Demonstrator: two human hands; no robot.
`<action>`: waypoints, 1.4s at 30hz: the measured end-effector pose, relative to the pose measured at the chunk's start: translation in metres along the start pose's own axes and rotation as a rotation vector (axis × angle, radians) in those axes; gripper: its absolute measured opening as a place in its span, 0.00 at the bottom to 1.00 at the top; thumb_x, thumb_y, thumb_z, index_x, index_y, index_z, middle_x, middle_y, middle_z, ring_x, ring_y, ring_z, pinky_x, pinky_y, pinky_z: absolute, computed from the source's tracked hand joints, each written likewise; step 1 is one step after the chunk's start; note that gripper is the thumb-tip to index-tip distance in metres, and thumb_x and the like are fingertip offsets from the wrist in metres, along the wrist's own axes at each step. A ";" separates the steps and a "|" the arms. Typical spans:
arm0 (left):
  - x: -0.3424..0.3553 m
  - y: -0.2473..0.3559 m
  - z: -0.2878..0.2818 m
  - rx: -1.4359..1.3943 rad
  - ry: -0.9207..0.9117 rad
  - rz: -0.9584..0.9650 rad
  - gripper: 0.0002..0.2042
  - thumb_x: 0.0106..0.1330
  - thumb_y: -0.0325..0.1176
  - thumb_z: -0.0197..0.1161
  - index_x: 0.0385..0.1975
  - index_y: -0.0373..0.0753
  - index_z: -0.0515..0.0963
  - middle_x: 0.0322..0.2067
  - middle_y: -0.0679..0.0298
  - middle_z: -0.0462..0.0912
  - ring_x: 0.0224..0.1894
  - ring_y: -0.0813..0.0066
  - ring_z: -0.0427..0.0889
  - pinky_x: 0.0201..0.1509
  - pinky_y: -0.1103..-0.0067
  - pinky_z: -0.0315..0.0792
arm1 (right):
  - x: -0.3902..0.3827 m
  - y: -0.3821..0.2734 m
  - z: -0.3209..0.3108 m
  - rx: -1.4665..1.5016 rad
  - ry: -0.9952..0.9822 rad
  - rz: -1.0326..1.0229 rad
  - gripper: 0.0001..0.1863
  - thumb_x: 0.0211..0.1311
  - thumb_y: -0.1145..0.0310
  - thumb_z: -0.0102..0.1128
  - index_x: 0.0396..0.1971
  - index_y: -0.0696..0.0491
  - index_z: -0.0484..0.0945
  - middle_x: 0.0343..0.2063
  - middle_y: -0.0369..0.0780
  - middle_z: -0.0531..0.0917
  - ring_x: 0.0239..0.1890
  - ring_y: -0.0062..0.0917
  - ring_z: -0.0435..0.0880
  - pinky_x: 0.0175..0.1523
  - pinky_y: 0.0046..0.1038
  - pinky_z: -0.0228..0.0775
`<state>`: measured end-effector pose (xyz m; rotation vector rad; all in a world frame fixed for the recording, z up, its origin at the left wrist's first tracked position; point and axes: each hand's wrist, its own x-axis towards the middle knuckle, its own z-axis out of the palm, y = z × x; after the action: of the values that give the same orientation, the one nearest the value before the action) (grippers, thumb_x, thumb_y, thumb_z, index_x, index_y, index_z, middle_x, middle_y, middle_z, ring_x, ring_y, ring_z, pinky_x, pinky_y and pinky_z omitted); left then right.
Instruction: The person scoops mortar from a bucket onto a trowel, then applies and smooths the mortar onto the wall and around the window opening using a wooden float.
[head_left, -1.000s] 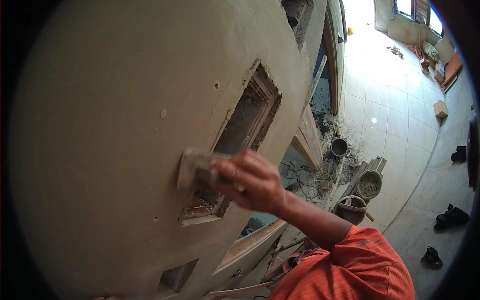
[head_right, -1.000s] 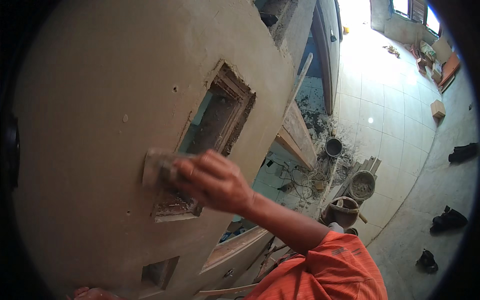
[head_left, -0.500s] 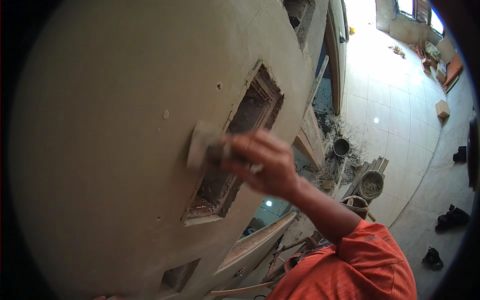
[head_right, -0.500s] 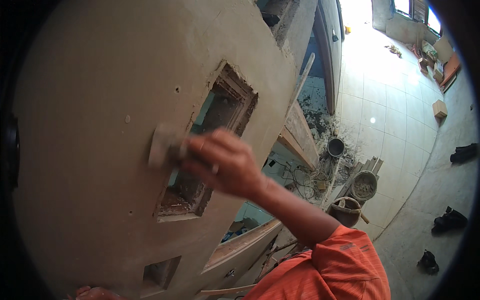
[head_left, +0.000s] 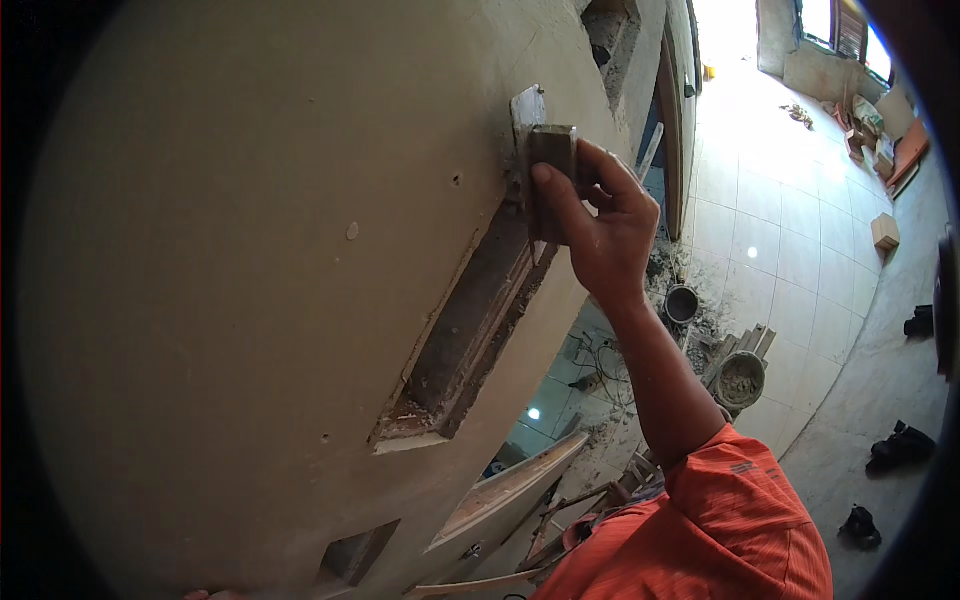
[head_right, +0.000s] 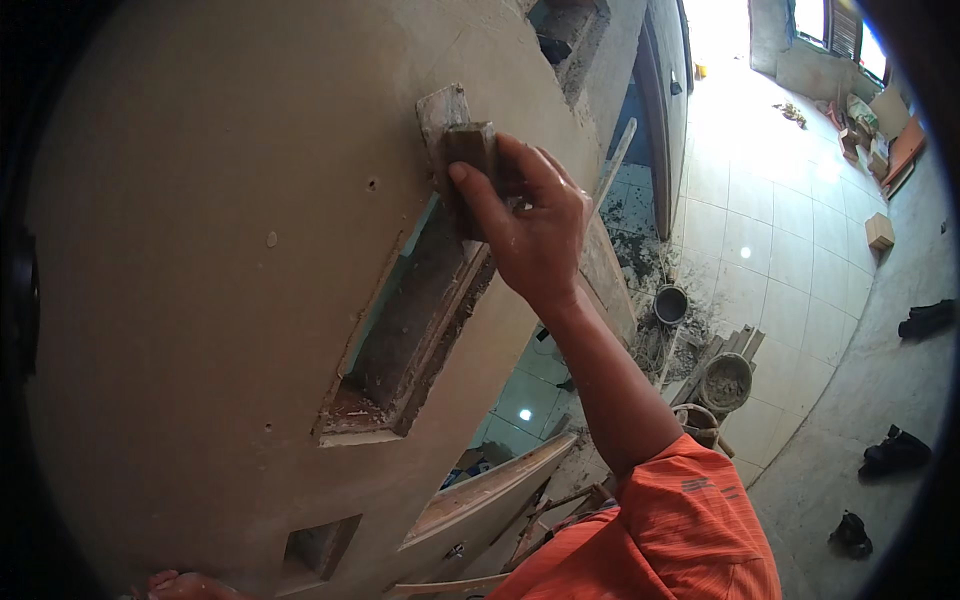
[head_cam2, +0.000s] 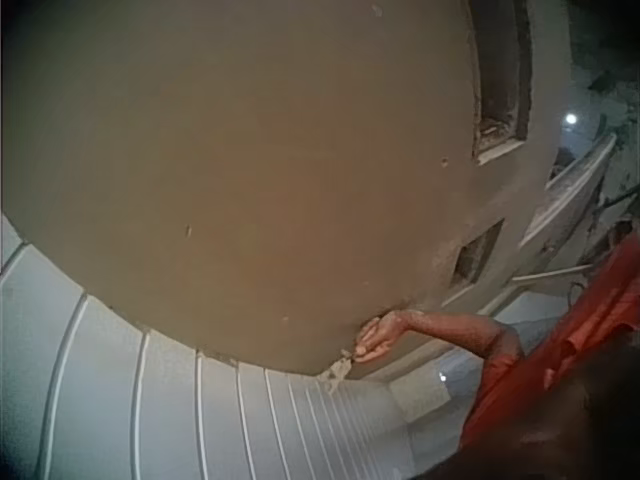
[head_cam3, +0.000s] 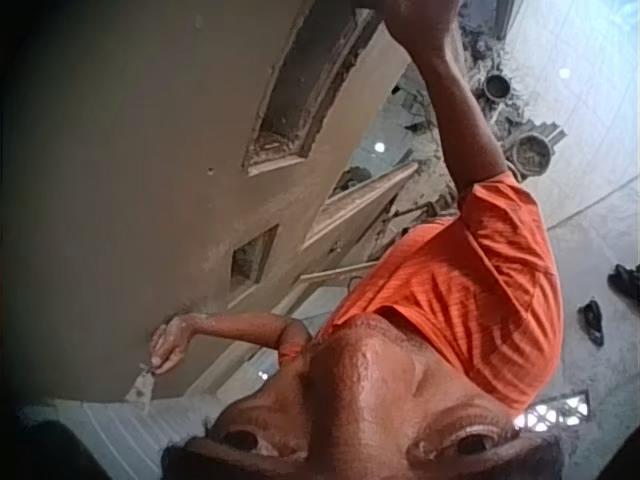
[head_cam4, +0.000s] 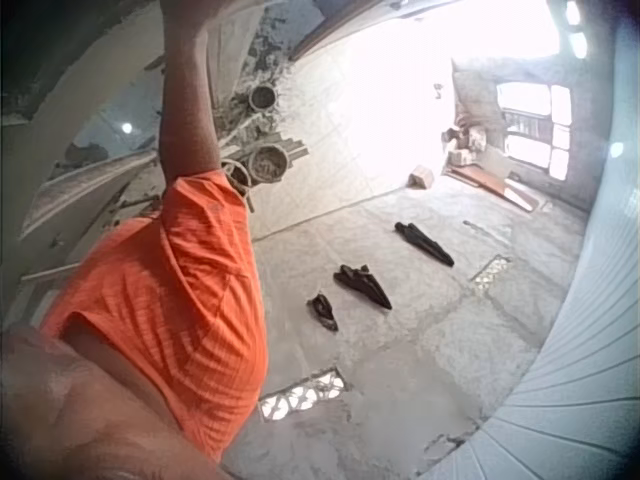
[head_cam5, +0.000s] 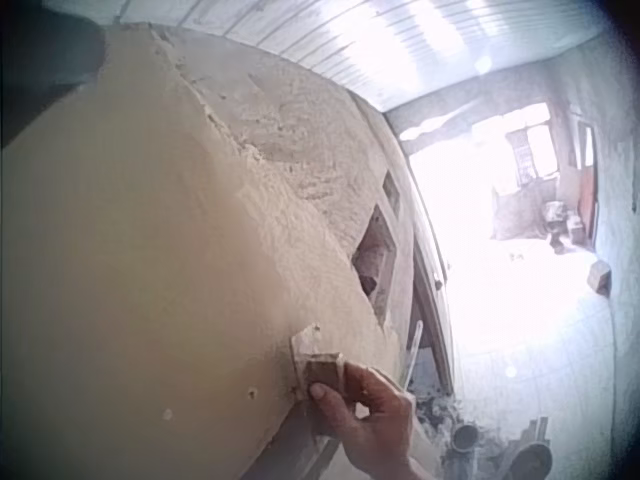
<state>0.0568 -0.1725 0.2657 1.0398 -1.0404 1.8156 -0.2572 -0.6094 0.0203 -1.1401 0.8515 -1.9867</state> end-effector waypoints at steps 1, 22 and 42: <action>0.000 0.003 0.002 0.006 0.012 -0.016 0.17 0.83 0.43 0.44 0.48 0.34 0.73 0.17 0.75 0.64 0.15 0.87 0.59 0.17 0.85 0.60 | -0.002 0.000 0.001 -0.056 0.001 -0.058 0.19 0.58 0.63 0.75 0.45 0.60 0.84 0.34 0.44 0.87 0.34 0.25 0.87 0.42 0.28 0.79; 0.000 0.013 0.006 0.009 0.010 -0.016 0.19 0.82 0.44 0.45 0.50 0.33 0.74 0.18 0.76 0.64 0.16 0.88 0.60 0.18 0.85 0.61 | -0.063 -0.033 0.011 -0.179 -0.271 -0.389 0.17 0.51 0.71 0.77 0.41 0.57 0.83 0.28 0.41 0.82 0.28 0.30 0.82 0.31 0.30 0.77; 0.002 0.018 0.009 0.002 0.009 0.017 0.18 0.83 0.40 0.44 0.52 0.28 0.73 0.17 0.75 0.62 0.15 0.86 0.59 0.17 0.85 0.59 | -0.139 -0.073 0.011 0.039 -0.589 -0.472 0.24 0.53 0.70 0.72 0.52 0.58 0.78 0.30 0.40 0.77 0.31 0.30 0.78 0.35 0.33 0.77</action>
<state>0.0425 -0.1863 0.2660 1.0265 -1.0451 1.8337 -0.2112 -0.4584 0.0210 -1.9009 0.2468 -1.8268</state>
